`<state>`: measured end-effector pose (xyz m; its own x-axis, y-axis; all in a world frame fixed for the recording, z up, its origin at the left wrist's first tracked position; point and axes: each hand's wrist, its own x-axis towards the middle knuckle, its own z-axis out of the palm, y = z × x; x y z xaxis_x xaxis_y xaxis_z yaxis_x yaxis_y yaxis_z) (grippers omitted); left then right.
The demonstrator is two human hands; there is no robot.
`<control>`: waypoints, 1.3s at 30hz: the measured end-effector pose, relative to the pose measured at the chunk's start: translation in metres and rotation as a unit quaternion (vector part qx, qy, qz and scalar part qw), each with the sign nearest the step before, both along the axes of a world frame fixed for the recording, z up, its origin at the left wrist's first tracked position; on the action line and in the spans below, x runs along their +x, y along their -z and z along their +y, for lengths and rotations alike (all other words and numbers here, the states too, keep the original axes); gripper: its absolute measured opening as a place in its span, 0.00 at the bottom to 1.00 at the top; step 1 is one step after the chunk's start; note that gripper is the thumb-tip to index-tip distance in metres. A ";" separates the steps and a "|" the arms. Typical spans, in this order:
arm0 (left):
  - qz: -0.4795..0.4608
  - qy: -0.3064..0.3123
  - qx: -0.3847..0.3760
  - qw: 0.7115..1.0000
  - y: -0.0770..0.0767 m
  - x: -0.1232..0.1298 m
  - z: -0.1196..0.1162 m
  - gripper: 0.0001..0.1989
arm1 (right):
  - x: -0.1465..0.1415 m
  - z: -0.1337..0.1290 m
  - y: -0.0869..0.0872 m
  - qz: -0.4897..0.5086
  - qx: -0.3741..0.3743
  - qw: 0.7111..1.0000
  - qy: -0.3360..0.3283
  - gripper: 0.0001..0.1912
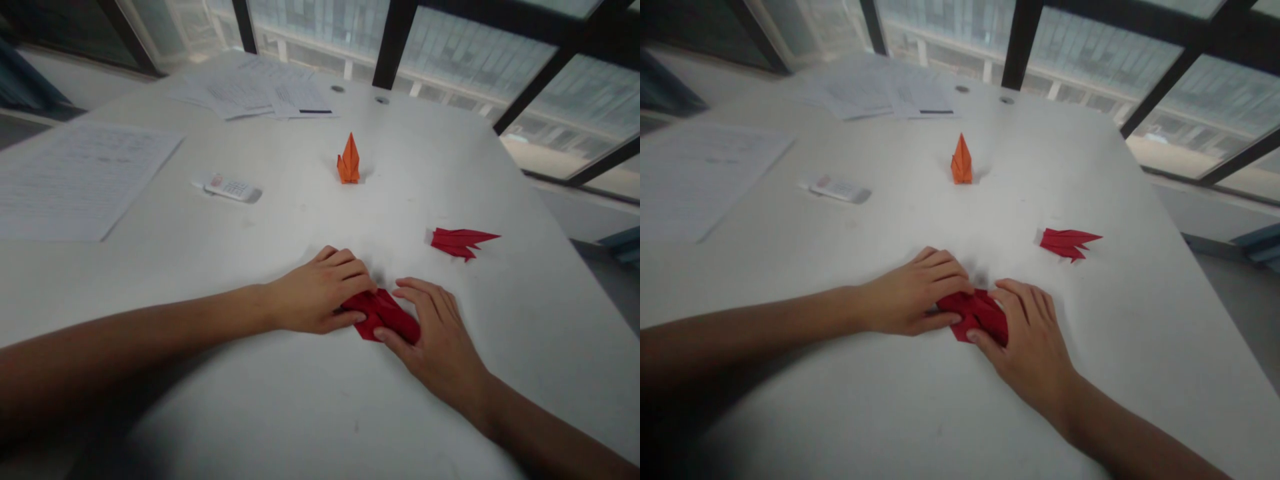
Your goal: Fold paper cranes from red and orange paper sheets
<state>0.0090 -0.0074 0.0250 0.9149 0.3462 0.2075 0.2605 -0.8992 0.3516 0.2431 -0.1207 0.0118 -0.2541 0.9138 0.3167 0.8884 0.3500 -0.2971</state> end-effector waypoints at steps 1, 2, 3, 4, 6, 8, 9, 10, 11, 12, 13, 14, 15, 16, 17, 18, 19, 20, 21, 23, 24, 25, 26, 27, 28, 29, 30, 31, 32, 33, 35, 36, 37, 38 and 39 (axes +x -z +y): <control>-0.003 0.005 0.000 1.000 0.000 0.000 0.000 0.14 | 0.002 0.001 0.001 0.001 -0.013 1.000 -0.002 0.26; -0.009 0.010 0.001 1.000 0.001 0.000 0.001 0.13 | 0.004 0.003 0.001 0.002 -0.025 1.000 -0.004 0.24; -0.015 0.015 0.001 1.000 0.001 -0.001 0.001 0.12 | 0.006 0.005 0.001 0.004 -0.036 0.999 -0.005 0.21; -0.023 0.020 0.001 1.000 0.002 -0.001 0.001 0.12 | 0.008 0.007 0.001 0.006 -0.043 0.999 -0.005 0.18; -0.042 0.034 0.005 0.999 0.004 -0.001 0.001 0.13 | 0.011 0.010 0.000 0.009 -0.050 0.999 -0.002 0.13; -0.057 0.046 0.015 0.997 0.006 0.000 0.001 0.14 | 0.013 0.012 0.000 0.014 -0.052 0.999 0.006 0.12; -0.061 0.049 0.021 0.997 0.006 0.000 0.001 0.15 | 0.013 0.012 0.000 0.017 -0.055 0.998 0.008 0.11; -0.065 0.049 0.026 0.996 0.007 0.000 0.001 0.15 | 0.013 0.013 -0.001 0.022 -0.058 0.998 0.011 0.11; -0.068 0.046 0.029 0.996 0.007 0.000 0.001 0.16 | 0.013 0.013 -0.001 0.028 -0.061 0.998 0.012 0.10; -0.072 0.040 0.030 0.996 0.007 0.001 0.001 0.17 | 0.013 0.013 -0.001 0.035 -0.066 0.997 0.014 0.09; -0.078 0.032 0.029 0.996 0.008 0.001 0.001 0.19 | 0.013 0.013 -0.001 0.043 -0.073 0.996 0.015 0.08; -0.083 0.023 0.028 0.996 0.008 0.001 0.001 0.20 | 0.012 0.013 -0.001 0.052 -0.081 0.995 0.013 0.06; -0.087 0.015 0.026 0.996 0.008 0.001 0.002 0.20 | 0.012 0.013 -0.002 0.062 -0.091 0.994 0.010 0.03; -0.088 0.008 0.023 0.996 0.009 0.001 0.002 0.21 | 0.012 0.012 -0.003 0.073 -0.100 0.992 0.003 0.01; -0.086 0.001 0.019 0.996 0.009 0.001 0.002 0.21 | 0.011 0.012 -0.004 0.084 -0.109 0.990 -0.006 0.01; -0.082 -0.005 0.013 0.997 0.009 0.001 0.003 0.21 | 0.011 0.011 -0.006 0.095 -0.116 0.989 -0.014 0.02; -0.077 -0.010 0.008 0.997 0.008 0.002 0.003 0.21 | 0.011 0.010 -0.008 0.105 -0.121 0.987 -0.021 0.02; -0.071 -0.014 0.002 0.997 0.008 0.002 0.003 0.21 | 0.010 0.009 -0.009 0.115 -0.126 0.985 -0.026 0.02; -0.064 -0.017 -0.002 0.998 0.008 0.003 0.004 0.20 | 0.010 0.008 -0.010 0.122 -0.131 0.983 -0.028 0.03; -0.050 -0.016 -0.003 0.999 0.007 0.004 0.004 0.15 | 0.010 0.007 -0.011 0.136 -0.142 0.980 -0.027 0.05; -0.045 -0.014 -0.001 0.999 0.006 0.004 0.004 0.14 | 0.010 0.007 -0.011 0.140 -0.144 0.979 -0.022 0.05; -0.043 -0.011 0.001 0.999 0.006 0.004 0.004 0.13 | 0.010 0.007 -0.010 0.140 -0.147 0.979 -0.016 0.04; -0.042 -0.009 0.003 0.999 0.006 0.004 0.005 0.14 | 0.010 0.007 -0.009 0.138 -0.148 0.979 -0.010 0.03; -0.044 -0.008 0.005 0.999 0.006 0.004 0.005 0.14 | 0.010 0.007 -0.008 0.134 -0.149 0.980 -0.004 0.04; -0.046 -0.007 0.006 0.999 0.006 0.004 0.005 0.15 | 0.010 0.008 -0.007 0.128 -0.149 0.980 0.000 0.04; -0.049 -0.005 0.008 0.999 0.007 0.005 0.005 0.15 | 0.010 0.008 -0.006 0.123 -0.149 0.981 0.003 0.05; -0.051 -0.003 0.010 0.999 0.007 0.005 0.005 0.15 | 0.010 0.009 -0.005 0.120 -0.146 0.982 0.005 0.06; -0.054 -0.001 0.012 0.998 0.007 0.005 0.005 0.15 | 0.010 0.009 -0.004 0.119 -0.142 0.983 0.007 0.06; -0.058 0.002 0.014 0.998 0.008 0.005 0.005 0.15 | 0.011 0.009 -0.004 0.120 -0.134 0.984 0.008 0.07; -0.064 0.006 0.015 0.998 0.008 0.005 0.005 0.15 | 0.011 0.009 -0.003 0.121 -0.123 0.985 0.009 0.08; -0.077 0.009 0.015 0.997 0.009 0.006 0.006 0.15 | 0.011 0.009 -0.002 0.122 -0.096 0.988 0.010 0.08; -0.083 0.010 0.014 0.996 0.010 0.006 0.006 0.15 | 0.011 0.009 -0.002 0.120 -0.080 0.989 0.010 0.08; -0.085 0.011 0.011 0.996 0.010 0.006 0.007 0.15 | 0.011 0.009 -0.001 0.116 -0.063 0.991 0.009 0.08; -0.086 0.012 0.006 0.996 0.011 0.006 0.007 0.14 | 0.012 0.009 0.000 0.110 -0.048 0.993 0.008 0.08; -0.086 0.014 -0.001 0.996 0.011 0.006 0.007 0.13 | 0.012 0.009 0.001 0.102 -0.036 0.994 0.006 0.08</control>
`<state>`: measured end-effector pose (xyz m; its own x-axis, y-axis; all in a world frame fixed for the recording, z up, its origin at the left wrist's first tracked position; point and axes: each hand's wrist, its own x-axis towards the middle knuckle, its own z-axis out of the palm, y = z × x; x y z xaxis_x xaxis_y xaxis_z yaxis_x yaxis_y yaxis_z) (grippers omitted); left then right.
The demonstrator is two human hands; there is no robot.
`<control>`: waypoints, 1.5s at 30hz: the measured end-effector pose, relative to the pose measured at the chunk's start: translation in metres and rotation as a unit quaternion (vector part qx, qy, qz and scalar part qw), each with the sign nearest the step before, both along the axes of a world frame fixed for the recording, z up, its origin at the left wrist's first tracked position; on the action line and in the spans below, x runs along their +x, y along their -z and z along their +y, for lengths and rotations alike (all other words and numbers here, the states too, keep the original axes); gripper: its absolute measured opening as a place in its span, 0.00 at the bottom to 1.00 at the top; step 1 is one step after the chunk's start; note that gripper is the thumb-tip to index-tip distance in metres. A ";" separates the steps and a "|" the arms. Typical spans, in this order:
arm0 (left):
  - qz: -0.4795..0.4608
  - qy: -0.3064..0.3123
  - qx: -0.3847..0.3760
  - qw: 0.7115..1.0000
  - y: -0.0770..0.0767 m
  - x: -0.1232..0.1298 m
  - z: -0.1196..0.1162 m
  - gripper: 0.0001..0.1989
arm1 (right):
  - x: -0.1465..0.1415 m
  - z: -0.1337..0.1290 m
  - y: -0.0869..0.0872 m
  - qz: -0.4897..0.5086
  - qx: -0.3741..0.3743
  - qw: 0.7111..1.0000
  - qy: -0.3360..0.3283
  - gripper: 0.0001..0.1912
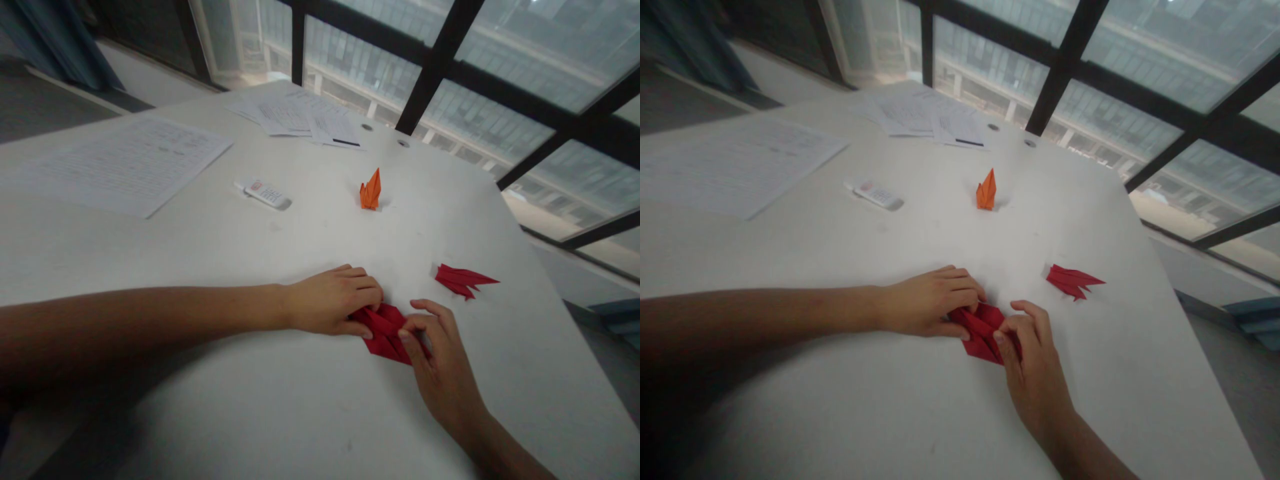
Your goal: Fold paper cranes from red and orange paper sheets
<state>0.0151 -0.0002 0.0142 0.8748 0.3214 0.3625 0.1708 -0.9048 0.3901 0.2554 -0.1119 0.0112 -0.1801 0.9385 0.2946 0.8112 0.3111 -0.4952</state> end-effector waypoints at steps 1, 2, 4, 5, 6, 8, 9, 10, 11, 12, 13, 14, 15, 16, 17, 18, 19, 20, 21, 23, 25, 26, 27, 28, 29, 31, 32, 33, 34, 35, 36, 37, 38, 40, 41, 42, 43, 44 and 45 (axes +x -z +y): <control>-0.002 0.004 -0.009 1.000 0.000 0.000 0.000 0.12 | 0.000 0.000 0.001 -0.009 0.009 1.000 -0.001 0.08; -0.008 0.008 -0.018 1.000 0.000 0.000 0.000 0.11 | 0.001 -0.001 0.001 -0.017 0.014 1.000 -0.001 0.08; -0.022 0.016 -0.038 0.999 -0.001 -0.001 -0.001 0.08 | 0.001 -0.002 0.003 -0.025 0.017 1.000 -0.002 0.06; -0.026 0.020 -0.047 0.998 -0.001 -0.001 -0.001 0.07 | 0.001 -0.002 0.003 -0.024 0.017 1.000 -0.001 0.05; -0.026 0.022 -0.053 0.998 -0.001 -0.002 -0.002 0.07 | 0.001 -0.002 0.003 -0.021 0.017 1.000 0.001 0.06; -0.021 0.024 -0.055 0.998 0.000 -0.002 -0.003 0.06 | 0.000 -0.002 0.003 -0.012 0.016 1.000 0.004 0.10; -0.021 0.025 -0.051 0.998 0.000 -0.002 -0.004 0.05 | 0.000 -0.002 0.002 -0.007 0.014 1.000 0.002 0.11; -0.023 0.025 -0.046 0.998 0.000 -0.002 -0.004 0.04 | -0.001 -0.002 0.001 -0.003 0.008 1.000 -0.002 0.10; -0.028 0.026 -0.041 0.998 0.000 -0.002 -0.005 0.03 | -0.001 -0.001 0.000 0.002 0.000 1.000 -0.011 0.08; -0.033 0.027 -0.038 0.998 0.000 -0.003 -0.005 0.03 | -0.002 0.000 -0.002 0.006 -0.015 1.000 -0.023 0.06; -0.035 0.028 -0.040 0.998 0.000 -0.003 -0.004 0.03 | -0.002 0.000 -0.003 0.008 -0.031 0.999 -0.035 0.04; -0.035 0.031 -0.044 0.998 0.000 -0.003 -0.004 0.03 | -0.003 0.001 -0.005 0.009 -0.049 0.998 -0.045 0.02; -0.032 0.033 -0.051 0.998 0.000 -0.003 -0.004 0.03 | -0.004 0.002 -0.006 0.008 -0.063 0.997 -0.051 0.02; -0.027 0.036 -0.059 0.997 0.000 -0.003 -0.003 0.03 | -0.005 0.002 -0.008 0.003 -0.072 0.996 -0.051 0.02; -0.021 0.038 -0.067 0.997 -0.001 -0.003 -0.003 0.03 | -0.006 0.003 -0.008 -0.004 -0.075 0.996 -0.050 0.02; -0.016 0.040 -0.071 0.997 -0.001 -0.004 -0.002 0.04 | -0.006 0.004 -0.009 -0.011 -0.074 0.996 -0.047 0.03; -0.012 0.041 -0.072 0.996 -0.001 -0.004 -0.002 0.04 | -0.007 0.004 -0.009 -0.016 -0.071 0.996 -0.043 0.03; -0.009 0.041 -0.069 0.997 -0.002 -0.004 -0.002 0.05 | -0.007 0.004 -0.008 -0.019 -0.066 0.997 -0.040 0.03; -0.007 0.041 -0.062 0.997 -0.002 -0.003 -0.002 0.06 | -0.007 0.005 -0.007 -0.019 -0.060 0.997 -0.035 0.03; -0.004 0.041 -0.047 0.998 -0.003 -0.003 -0.003 0.07 | -0.006 0.005 -0.005 -0.013 -0.041 0.999 -0.023 0.03; -0.001 0.033 -0.038 0.999 -0.004 -0.001 -0.004 0.08 | -0.004 0.004 -0.002 -0.013 -0.023 1.000 -0.017 0.03; 0.001 0.019 -0.038 0.999 -0.005 -0.001 -0.004 0.10 | -0.003 0.004 -0.001 -0.016 -0.013 1.000 -0.017 0.03; -0.001 0.001 -0.040 0.999 -0.005 0.000 -0.005 0.14 | -0.003 0.004 0.000 -0.021 0.000 1.000 -0.021 0.03; -0.006 -0.019 -0.041 0.999 -0.005 0.001 -0.006 0.19 | -0.002 0.003 0.000 -0.028 0.021 0.999 -0.027 0.04; -0.016 -0.036 -0.039 0.998 -0.004 0.001 -0.006 0.24 | -0.001 0.003 0.000 -0.038 0.050 0.997 -0.038 0.04; -0.046 -0.056 -0.008 0.997 -0.004 0.001 -0.006 0.28 | 0.002 0.003 -0.002 -0.066 0.139 0.985 -0.077 0.06; -0.058 -0.055 0.025 0.997 -0.004 0.000 -0.006 0.25 | 0.003 0.003 -0.003 -0.081 0.184 0.974 -0.102 0.08; -0.062 -0.050 0.065 0.995 -0.004 0.000 -0.006 0.20 | 0.004 0.002 -0.005 -0.100 0.220 0.962 -0.127 0.10; -0.057 -0.045 0.108 0.992 -0.005 -0.001 -0.005 0.15 | 0.006 0.002 -0.006 -0.123 0.245 0.950 -0.151 0.11; -0.045 -0.037 0.146 0.988 -0.006 -0.002 -0.004 0.12 | 0.007 0.002 -0.007 -0.152 0.256 0.939 -0.171 0.12; -0.026 -0.026 0.174 0.984 -0.008 -0.003 -0.003 0.10 | 0.007 0.001 -0.009 -0.183 0.256 0.931 -0.184 0.12; -0.006 -0.014 0.188 0.982 -0.009 -0.004 -0.002 0.10 | 0.007 0.001 -0.009 -0.215 0.251 0.924 -0.192 0.11; 0.010 -0.003 0.188 0.982 -0.012 -0.005 -0.001 0.11 | 0.007 0.000 -0.010 -0.242 0.244 0.919 -0.194 0.10; 0.033 0.022 0.153 0.987 -0.017 -0.007 0.000 0.15 | 0.006 -0.001 -0.009 -0.274 0.232 0.913 -0.193 0.09; 0.039 0.034 0.127 0.991 -0.019 -0.008 0.000 0.20 | 0.005 -0.001 -0.009 -0.282 0.227 0.912 -0.194 0.09; 0.043 0.047 0.101 0.993 -0.022 -0.009 0.001 0.25 | 0.005 -0.001 -0.008 -0.286 0.222 0.911 -0.197 0.09; 0.041 0.059 0.080 0.994 -0.024 -0.010 0.000 0.30 | 0.004 -0.002 -0.007 -0.288 0.217 0.911 -0.200 0.10; 0.041 0.071 0.063 0.995 -0.026 -0.011 0.000 0.34 | 0.004 -0.002 -0.006 -0.289 0.213 0.911 -0.202 0.10; 0.039 0.079 0.052 0.995 -0.026 -0.011 -0.001 0.35 | 0.003 -0.003 -0.006 -0.290 0.209 0.912 -0.203 0.10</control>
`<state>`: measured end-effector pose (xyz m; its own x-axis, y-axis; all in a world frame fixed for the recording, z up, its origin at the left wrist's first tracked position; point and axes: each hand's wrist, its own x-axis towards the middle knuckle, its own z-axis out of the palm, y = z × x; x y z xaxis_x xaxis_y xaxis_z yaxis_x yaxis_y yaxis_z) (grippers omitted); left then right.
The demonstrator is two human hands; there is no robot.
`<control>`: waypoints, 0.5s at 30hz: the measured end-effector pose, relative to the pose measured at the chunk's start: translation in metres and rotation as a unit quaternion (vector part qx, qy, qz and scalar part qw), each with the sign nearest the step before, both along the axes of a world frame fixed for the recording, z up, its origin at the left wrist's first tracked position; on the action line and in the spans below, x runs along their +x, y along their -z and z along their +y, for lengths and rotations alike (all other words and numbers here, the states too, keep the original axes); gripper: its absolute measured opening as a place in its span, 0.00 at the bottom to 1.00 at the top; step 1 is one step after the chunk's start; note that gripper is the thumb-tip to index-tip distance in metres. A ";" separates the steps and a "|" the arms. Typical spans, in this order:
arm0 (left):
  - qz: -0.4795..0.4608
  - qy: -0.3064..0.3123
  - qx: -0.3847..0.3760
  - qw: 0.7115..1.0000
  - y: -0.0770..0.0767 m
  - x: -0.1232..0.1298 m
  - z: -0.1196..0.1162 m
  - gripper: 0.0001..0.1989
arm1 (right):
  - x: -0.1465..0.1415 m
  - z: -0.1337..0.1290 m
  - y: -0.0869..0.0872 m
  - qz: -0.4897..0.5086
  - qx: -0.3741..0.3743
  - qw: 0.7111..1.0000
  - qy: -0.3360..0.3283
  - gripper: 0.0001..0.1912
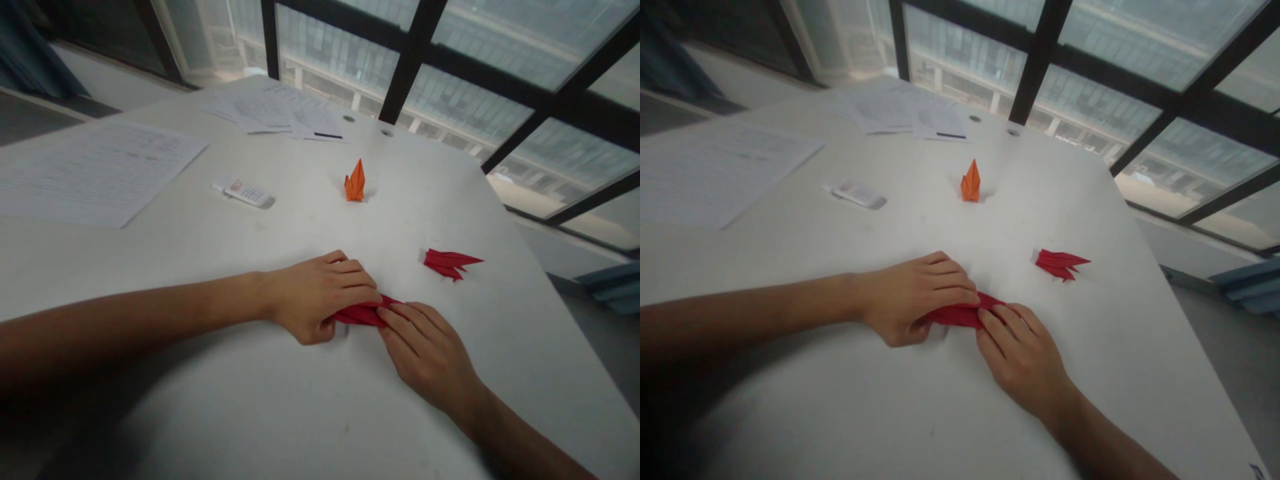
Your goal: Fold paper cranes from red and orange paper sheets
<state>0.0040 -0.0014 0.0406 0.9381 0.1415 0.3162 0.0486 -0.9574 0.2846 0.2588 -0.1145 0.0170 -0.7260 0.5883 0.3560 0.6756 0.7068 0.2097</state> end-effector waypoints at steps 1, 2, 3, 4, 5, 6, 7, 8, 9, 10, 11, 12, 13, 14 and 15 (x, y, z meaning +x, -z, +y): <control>-0.002 0.001 -0.007 1.000 0.000 0.000 -0.001 0.35 | 0.000 0.000 0.000 -0.001 -0.002 1.000 0.000 0.10; -0.005 -0.005 -0.010 1.000 0.002 0.000 -0.002 0.32 | 0.000 -0.001 0.000 -0.001 -0.003 1.000 -0.004 0.10; -0.009 -0.015 -0.008 1.000 0.004 0.001 -0.003 0.28 | -0.001 -0.001 0.000 0.002 -0.004 1.000 -0.007 0.10; -0.011 -0.025 -0.004 1.000 0.007 0.002 -0.004 0.23 | -0.001 -0.002 0.000 0.006 -0.007 1.000 -0.009 0.10; -0.010 -0.032 0.002 0.999 0.009 0.003 -0.004 0.17 | -0.002 -0.002 0.000 0.013 -0.008 1.000 -0.011 0.10; -0.008 -0.035 0.009 0.999 0.012 0.003 -0.004 0.12 | -0.003 -0.003 0.000 0.024 -0.011 1.000 -0.012 0.09; -0.003 -0.033 0.014 0.999 0.013 0.004 -0.004 0.08 | -0.004 -0.004 0.000 0.038 -0.014 0.999 -0.011 0.09; 0.002 -0.027 0.018 0.999 0.014 0.004 -0.003 0.06 | -0.006 -0.005 0.000 0.052 -0.019 0.998 -0.008 0.09; 0.007 -0.020 0.022 1.000 0.015 0.004 -0.003 0.05 | -0.007 -0.005 0.000 0.068 -0.026 0.997 -0.004 0.08; 0.009 -0.014 0.026 1.000 0.014 0.004 -0.002 0.04 | -0.008 -0.006 0.001 0.082 -0.034 0.996 0.002 0.08; 0.012 -0.010 0.034 0.999 0.013 0.004 -0.002 0.04 | -0.009 -0.006 0.001 0.095 -0.043 0.994 0.011 0.08; 0.015 -0.007 0.043 0.999 0.012 0.004 -0.002 0.04 | -0.010 -0.006 0.002 0.105 -0.051 0.993 0.023 0.08; 0.019 -0.006 0.056 0.998 0.011 0.004 -0.003 0.06 | -0.011 -0.005 0.002 0.110 -0.057 0.992 0.033 0.08; 0.022 -0.008 0.070 0.997 0.011 0.004 -0.004 0.07 | -0.012 -0.005 0.002 0.112 -0.062 0.991 0.041 0.09; 0.023 -0.011 0.085 0.996 0.010 0.004 -0.005 0.10 | -0.012 -0.004 0.002 0.111 -0.066 0.991 0.045 0.09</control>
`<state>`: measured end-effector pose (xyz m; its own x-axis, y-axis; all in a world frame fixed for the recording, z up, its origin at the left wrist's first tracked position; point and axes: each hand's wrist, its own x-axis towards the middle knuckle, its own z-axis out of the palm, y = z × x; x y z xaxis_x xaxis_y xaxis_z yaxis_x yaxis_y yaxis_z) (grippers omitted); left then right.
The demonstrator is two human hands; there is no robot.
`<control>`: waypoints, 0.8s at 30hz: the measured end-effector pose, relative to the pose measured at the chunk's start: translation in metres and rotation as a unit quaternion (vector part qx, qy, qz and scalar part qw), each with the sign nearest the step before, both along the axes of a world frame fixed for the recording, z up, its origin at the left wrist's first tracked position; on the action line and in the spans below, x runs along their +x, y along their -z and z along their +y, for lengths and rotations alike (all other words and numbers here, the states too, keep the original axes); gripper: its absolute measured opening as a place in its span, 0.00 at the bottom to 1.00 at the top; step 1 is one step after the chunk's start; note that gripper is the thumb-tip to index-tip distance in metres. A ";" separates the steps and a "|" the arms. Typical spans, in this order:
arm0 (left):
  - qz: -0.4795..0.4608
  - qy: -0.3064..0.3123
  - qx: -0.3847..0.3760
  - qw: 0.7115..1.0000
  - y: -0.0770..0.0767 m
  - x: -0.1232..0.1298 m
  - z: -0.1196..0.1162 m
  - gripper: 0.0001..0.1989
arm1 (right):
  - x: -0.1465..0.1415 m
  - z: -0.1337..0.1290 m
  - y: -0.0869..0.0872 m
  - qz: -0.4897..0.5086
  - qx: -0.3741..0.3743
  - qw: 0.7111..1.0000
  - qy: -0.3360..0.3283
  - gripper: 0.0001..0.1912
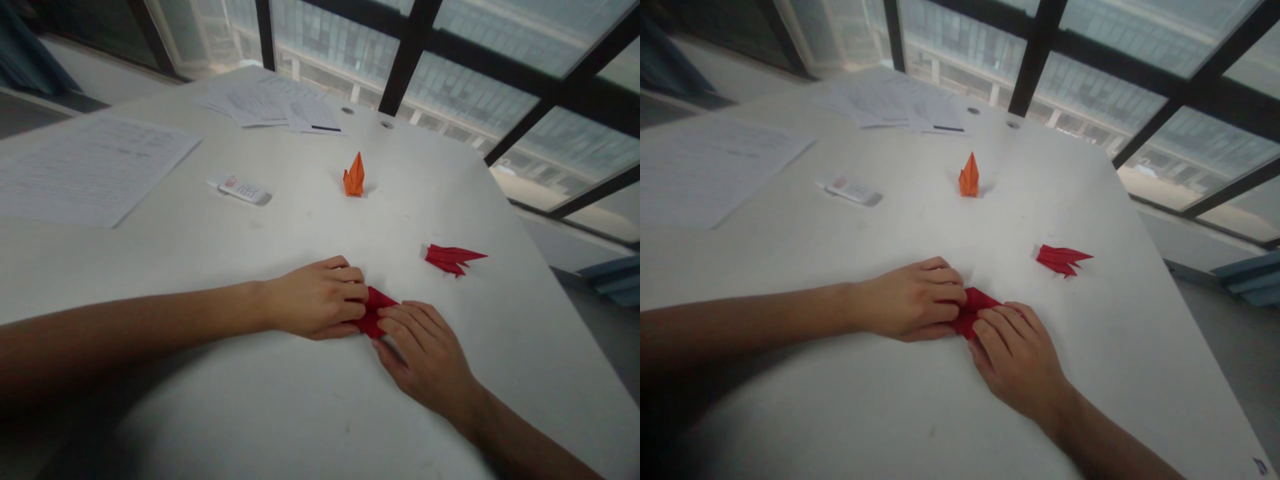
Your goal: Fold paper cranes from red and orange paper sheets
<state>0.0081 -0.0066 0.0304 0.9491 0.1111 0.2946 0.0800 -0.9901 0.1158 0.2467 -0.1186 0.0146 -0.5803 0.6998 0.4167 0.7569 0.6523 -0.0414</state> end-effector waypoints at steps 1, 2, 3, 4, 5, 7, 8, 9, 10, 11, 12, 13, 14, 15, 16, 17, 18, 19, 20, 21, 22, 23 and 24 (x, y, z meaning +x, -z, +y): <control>-0.002 -0.005 0.014 1.000 0.000 0.000 -0.002 0.11 | 0.000 0.001 0.000 -0.001 -0.004 1.000 0.002 0.08; -0.006 -0.011 0.026 1.000 0.000 0.001 -0.004 0.12 | -0.001 0.001 0.000 0.000 -0.009 1.000 0.004 0.07; -0.011 -0.018 0.032 0.999 0.001 0.002 -0.006 0.13 | -0.001 0.001 0.000 0.003 -0.013 1.000 0.005 0.06; -0.016 -0.025 0.033 0.999 0.001 0.002 -0.008 0.13 | -0.001 0.001 0.000 0.010 -0.018 1.000 0.007 0.06; -0.019 -0.031 0.028 0.999 0.002 0.003 -0.010 0.12 | -0.002 0.002 -0.001 0.019 -0.024 0.999 0.009 0.05; -0.025 -0.043 0.001 0.999 0.004 0.004 -0.014 0.10 | -0.002 0.003 -0.001 0.044 -0.040 0.998 0.019 0.04; -0.028 -0.052 -0.018 0.998 0.005 0.005 -0.016 0.08 | -0.002 0.004 0.000 0.058 -0.050 0.997 0.025 0.04; -0.030 -0.062 -0.037 0.997 0.005 0.006 -0.017 0.07 | -0.002 0.005 0.000 0.073 -0.059 0.995 0.031 0.03; -0.029 -0.073 -0.055 0.995 0.006 0.007 -0.018 0.07 | -0.002 0.007 0.001 0.086 -0.067 0.993 0.038 0.03; -0.024 -0.083 -0.069 0.994 0.007 0.008 -0.019 0.07 | -0.002 0.008 0.002 0.097 -0.074 0.992 0.043 0.02; -0.018 -0.096 -0.079 0.992 0.008 0.008 -0.019 0.07 | -0.002 0.010 0.003 0.106 -0.080 0.990 0.047 0.02; -0.011 -0.109 -0.088 0.990 0.009 0.009 -0.020 0.08 | -0.002 0.012 0.003 0.111 -0.083 0.989 0.050 0.02; -0.006 -0.121 -0.095 0.988 0.010 0.009 -0.020 0.07 | -0.002 0.013 0.004 0.114 -0.086 0.988 0.054 0.02; -0.002 -0.132 -0.104 0.986 0.011 0.009 -0.020 0.07 | -0.001 0.014 0.004 0.116 -0.088 0.988 0.058 0.02; -0.002 -0.140 -0.115 0.983 0.011 0.009 -0.020 0.07 | -0.001 0.015 0.004 0.117 -0.090 0.987 0.063 0.02; -0.004 -0.143 -0.128 0.981 0.012 0.009 -0.020 0.08 | -0.001 0.016 0.005 0.118 -0.093 0.986 0.067 0.02; -0.006 -0.143 -0.143 0.979 0.012 0.009 -0.020 0.09 | -0.001 0.017 0.005 0.118 -0.098 0.985 0.072 0.03; -0.009 -0.143 -0.158 0.977 0.012 0.009 -0.020 0.11 | -0.001 0.018 0.005 0.119 -0.104 0.984 0.077 0.03; -0.016 -0.146 -0.170 0.974 0.012 0.009 -0.019 0.12 | 0.000 0.018 0.005 0.120 -0.111 0.983 0.083 0.04; -0.024 -0.155 -0.177 0.971 0.012 0.009 -0.019 0.15 | 0.000 0.019 0.005 0.123 -0.117 0.981 0.090 0.04; -0.033 -0.170 -0.179 0.968 0.012 0.010 -0.019 0.18 | 0.001 0.019 0.006 0.126 -0.122 0.980 0.097 0.05; -0.042 -0.188 -0.175 0.966 0.012 0.010 -0.018 0.22 | 0.001 0.020 0.007 0.128 -0.127 0.978 0.105 0.06; -0.045 -0.206 -0.170 0.963 0.012 0.010 -0.018 0.25 | 0.002 0.020 0.007 0.129 -0.130 0.976 0.114 0.07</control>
